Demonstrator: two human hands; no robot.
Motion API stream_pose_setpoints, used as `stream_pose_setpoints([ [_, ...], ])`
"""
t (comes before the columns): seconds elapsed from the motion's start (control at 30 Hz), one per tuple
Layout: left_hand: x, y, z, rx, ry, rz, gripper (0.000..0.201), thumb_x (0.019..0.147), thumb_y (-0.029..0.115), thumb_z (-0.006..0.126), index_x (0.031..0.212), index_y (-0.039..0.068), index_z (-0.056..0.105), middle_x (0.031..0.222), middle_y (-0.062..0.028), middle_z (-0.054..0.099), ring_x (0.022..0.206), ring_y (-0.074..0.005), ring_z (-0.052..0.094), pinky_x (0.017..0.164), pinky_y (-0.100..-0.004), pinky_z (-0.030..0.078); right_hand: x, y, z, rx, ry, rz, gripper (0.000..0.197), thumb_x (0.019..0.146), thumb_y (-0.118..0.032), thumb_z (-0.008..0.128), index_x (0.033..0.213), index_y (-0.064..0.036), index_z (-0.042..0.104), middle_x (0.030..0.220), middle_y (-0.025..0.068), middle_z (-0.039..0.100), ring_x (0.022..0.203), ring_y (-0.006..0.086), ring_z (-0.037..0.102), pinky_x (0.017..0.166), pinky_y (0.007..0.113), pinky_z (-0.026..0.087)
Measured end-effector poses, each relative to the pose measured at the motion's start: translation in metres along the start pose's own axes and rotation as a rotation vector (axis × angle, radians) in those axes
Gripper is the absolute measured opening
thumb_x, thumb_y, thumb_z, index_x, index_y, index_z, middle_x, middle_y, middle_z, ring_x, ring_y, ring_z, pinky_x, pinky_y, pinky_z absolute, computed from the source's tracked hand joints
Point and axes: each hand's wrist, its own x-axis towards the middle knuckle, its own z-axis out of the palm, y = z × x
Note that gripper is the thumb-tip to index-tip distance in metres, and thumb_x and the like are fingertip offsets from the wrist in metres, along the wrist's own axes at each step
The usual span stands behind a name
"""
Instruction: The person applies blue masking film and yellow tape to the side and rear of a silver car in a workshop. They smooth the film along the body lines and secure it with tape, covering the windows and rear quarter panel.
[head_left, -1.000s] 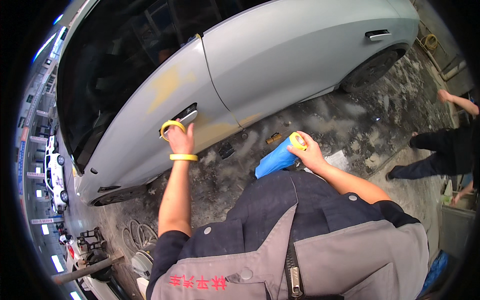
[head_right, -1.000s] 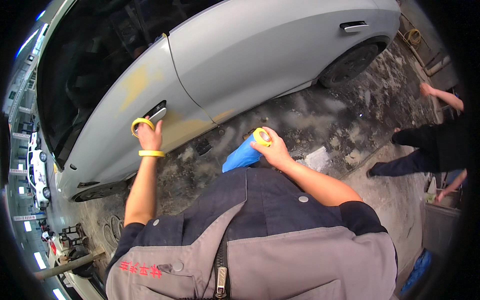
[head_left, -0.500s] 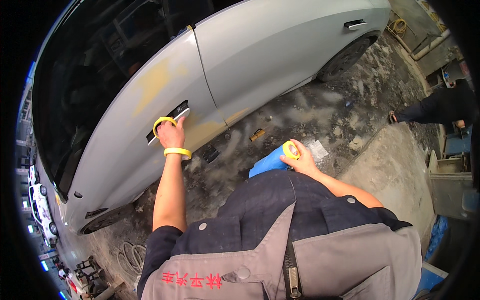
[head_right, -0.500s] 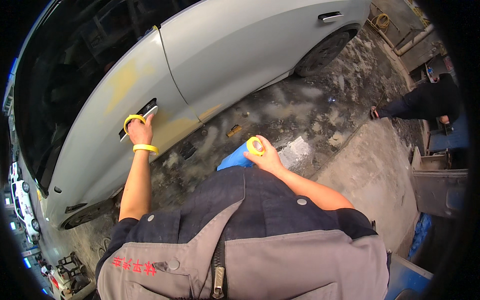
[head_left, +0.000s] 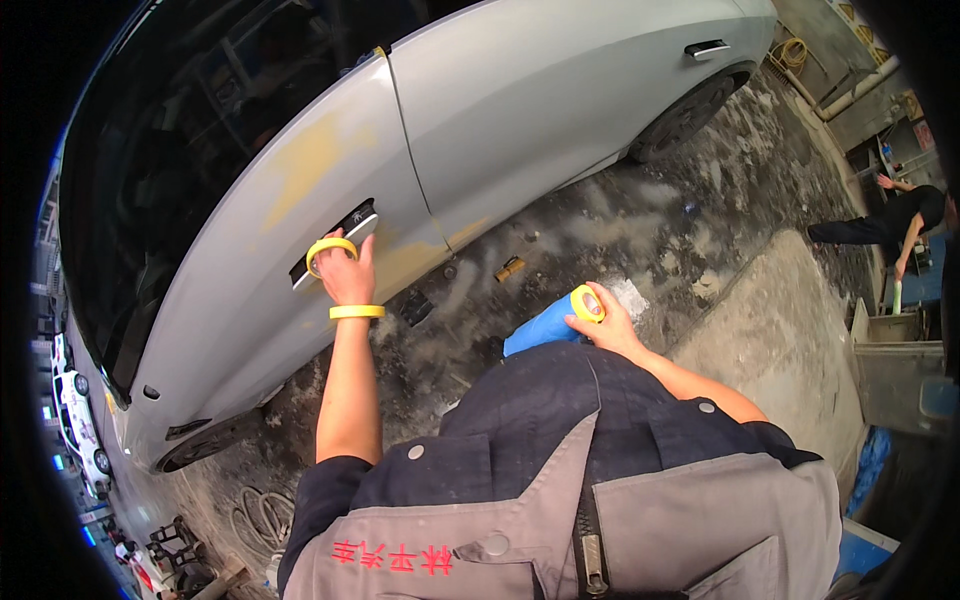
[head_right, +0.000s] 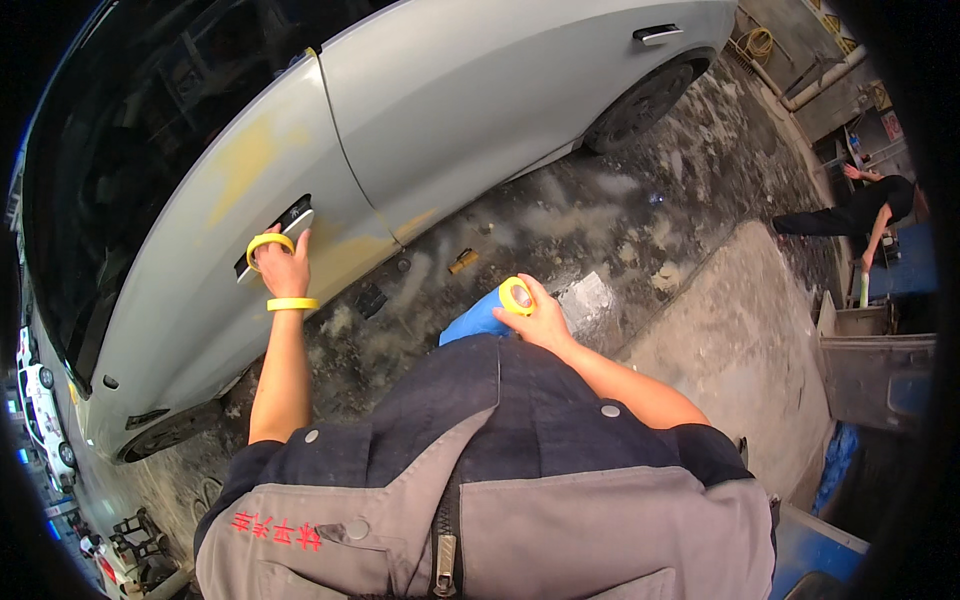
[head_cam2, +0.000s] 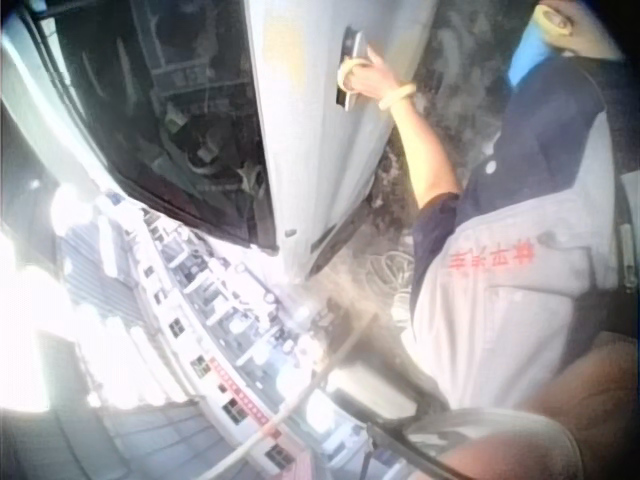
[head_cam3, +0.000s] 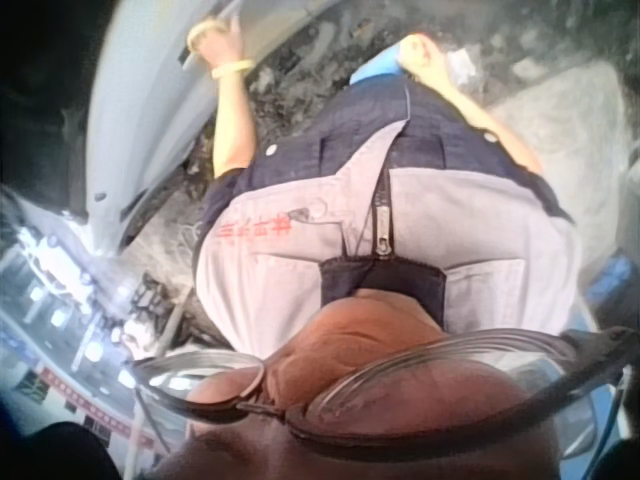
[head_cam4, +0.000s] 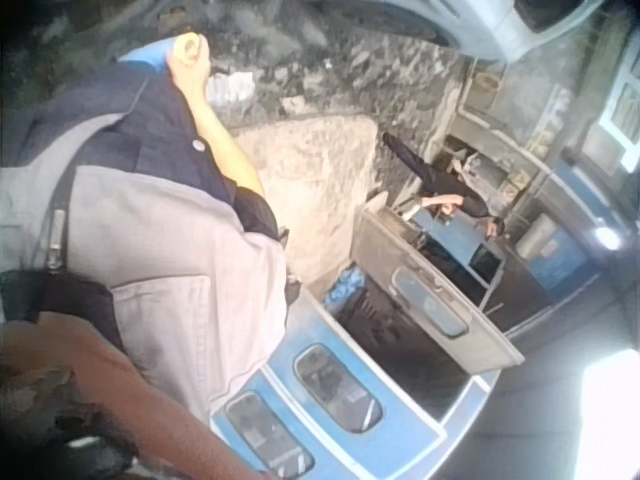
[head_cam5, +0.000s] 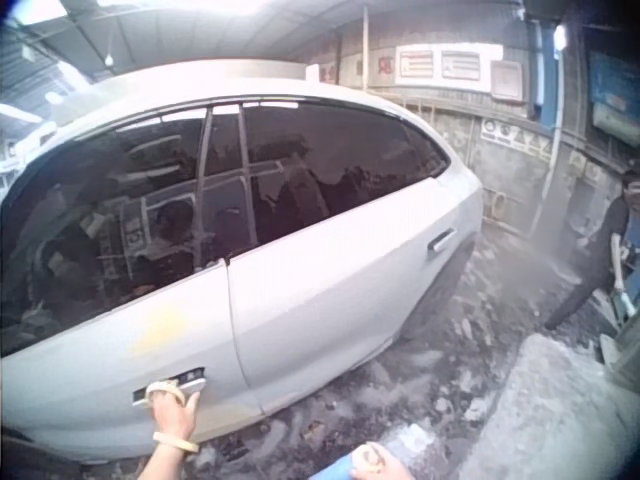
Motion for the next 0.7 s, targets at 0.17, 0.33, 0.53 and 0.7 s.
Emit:
stream_pose_setpoints([
  [0.17, -0.081, 0.049, 0.008, -0.164, -0.003, 0.286, 0.081, 0.084, 0.032, 0.084, 0.145, -0.005, 0.045, 0.142, -0.0265, 0.053, 0.136, -0.0424, 0.046, 0.114, -0.0492, 0.037, 0.003, -0.003, -0.011, 0.033, -0.021, 0.028, 0.086, 0.079, -0.030, 0.090, 0.147, 0.0012, 0.049, 0.129, 0.0171, 0.067, 0.119, 0.0199, 0.064, 0.101, 0.034, 0.051],
  [0.33, -0.143, 0.113, 0.008, -0.673, -0.739, 0.089, 0.093, 0.084, 0.029, 0.085, 0.155, -0.001, 0.035, 0.141, -0.0196, 0.059, 0.125, -0.0325, 0.061, 0.101, -0.0427, 0.051, 0.017, -0.020, -0.023, -0.006, -0.104, -0.020, 0.087, 0.078, -0.031, 0.090, 0.148, 0.0011, 0.048, 0.135, 0.0186, 0.064, 0.123, 0.0211, 0.062, 0.103, 0.034, 0.050],
  [0.53, -0.116, 0.127, 0.002, -0.586, -0.283, 0.049, 0.050, 0.090, 0.023, 0.076, 0.132, 0.004, 0.057, 0.105, -0.0147, 0.069, 0.095, -0.0276, 0.067, 0.082, -0.0385, 0.053, 0.033, -0.040, -0.026, -0.002, -0.247, -0.067, 0.088, 0.079, -0.032, 0.089, 0.149, 0.0014, 0.047, 0.138, 0.0207, 0.063, 0.126, 0.0240, 0.061, 0.106, 0.036, 0.049],
  [0.7, -0.052, 0.070, -0.014, -0.506, -0.091, -0.262, 0.052, 0.094, 0.024, 0.074, 0.137, 0.000, 0.057, 0.112, -0.0112, 0.071, 0.090, -0.0230, 0.066, 0.082, -0.0352, 0.053, 0.035, -0.041, -0.030, -0.031, -0.256, -0.094, 0.085, 0.080, -0.028, 0.089, 0.148, 0.0009, 0.048, 0.131, 0.0151, 0.066, 0.120, 0.0187, 0.061, 0.104, 0.035, 0.049],
])
